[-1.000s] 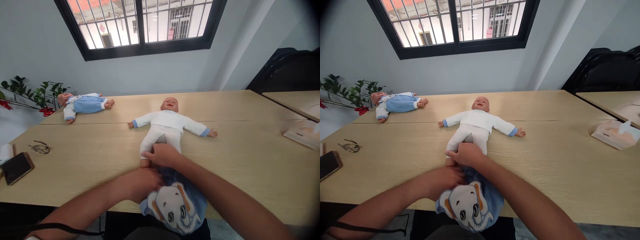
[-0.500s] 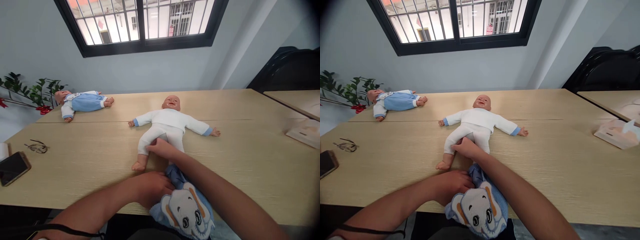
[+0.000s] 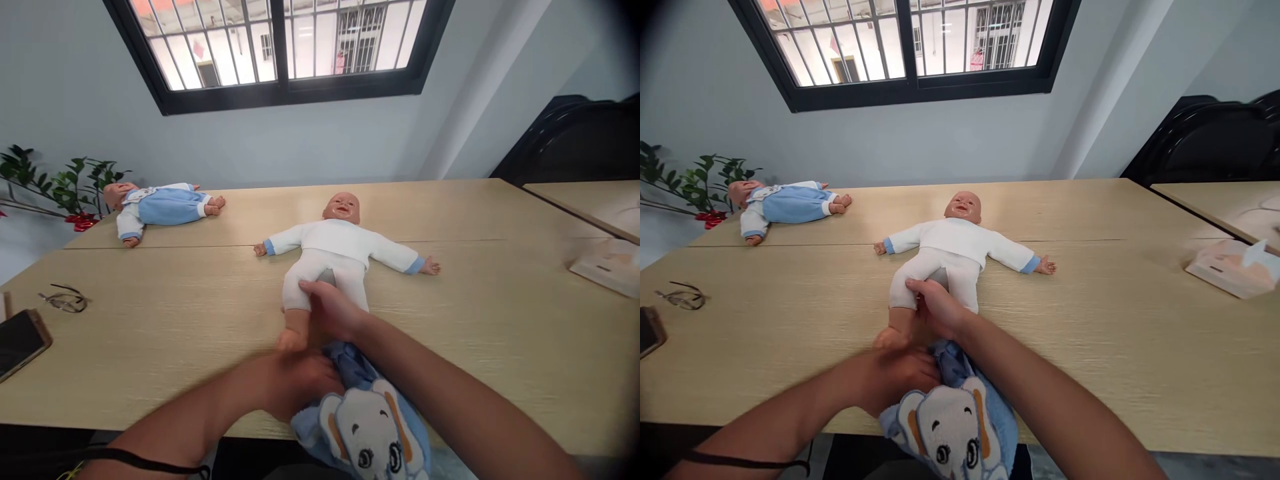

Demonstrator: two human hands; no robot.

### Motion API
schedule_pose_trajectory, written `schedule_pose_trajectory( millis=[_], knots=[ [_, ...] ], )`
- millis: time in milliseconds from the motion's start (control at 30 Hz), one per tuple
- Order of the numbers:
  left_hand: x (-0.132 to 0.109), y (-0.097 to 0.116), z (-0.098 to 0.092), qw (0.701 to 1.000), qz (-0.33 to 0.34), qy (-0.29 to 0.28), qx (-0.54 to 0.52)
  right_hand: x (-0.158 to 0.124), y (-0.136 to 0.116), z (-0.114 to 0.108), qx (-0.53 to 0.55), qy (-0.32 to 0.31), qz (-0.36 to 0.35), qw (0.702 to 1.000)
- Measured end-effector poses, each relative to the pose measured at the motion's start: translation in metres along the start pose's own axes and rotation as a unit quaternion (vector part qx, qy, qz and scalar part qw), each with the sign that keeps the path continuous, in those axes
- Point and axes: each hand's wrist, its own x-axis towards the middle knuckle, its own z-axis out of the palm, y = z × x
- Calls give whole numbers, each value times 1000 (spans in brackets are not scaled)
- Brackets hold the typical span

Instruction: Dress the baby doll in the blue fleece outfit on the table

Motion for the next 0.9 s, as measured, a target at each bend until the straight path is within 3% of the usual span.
schedule_pose_trajectory(
  millis=[100, 167, 300, 433, 500, 600, 633, 667, 767, 900],
  knots=[
    [-15, -2, -12, 992, -97, 45, -64, -15, -3, -8, 173, -79, 59, 980],
    [-23, -4, -23, 981, -146, 74, -108, -21, -2, -15, 199, -95, 54, 974],
    [-33, -8, -41, 980, -94, 123, -126, -24, 5, -31, 147, -64, 23, 987],
    [-36, -10, -42, 961, -73, 266, -9, -22, 7, -35, 67, 26, -35, 997],
    [-33, -11, -33, 917, -118, 376, 55, -21, 7, -31, 39, 74, -70, 994],
    [-25, -12, -16, 782, -223, 577, 74, -19, 9, -24, 70, 141, -85, 984],
    [-22, -11, -11, 746, -250, 615, 52, -18, 10, -21, 86, 156, -82, 981],
    [-20, -10, -8, 730, -272, 627, 23, -17, 12, -20, 99, 168, -79, 978],
    [-19, -8, -5, 753, -287, 590, -53, -16, 15, -17, 116, 202, -77, 970],
    [-21, -6, -13, 791, -214, 569, -67, -16, 18, -16, 151, 210, -79, 963]
  ],
)
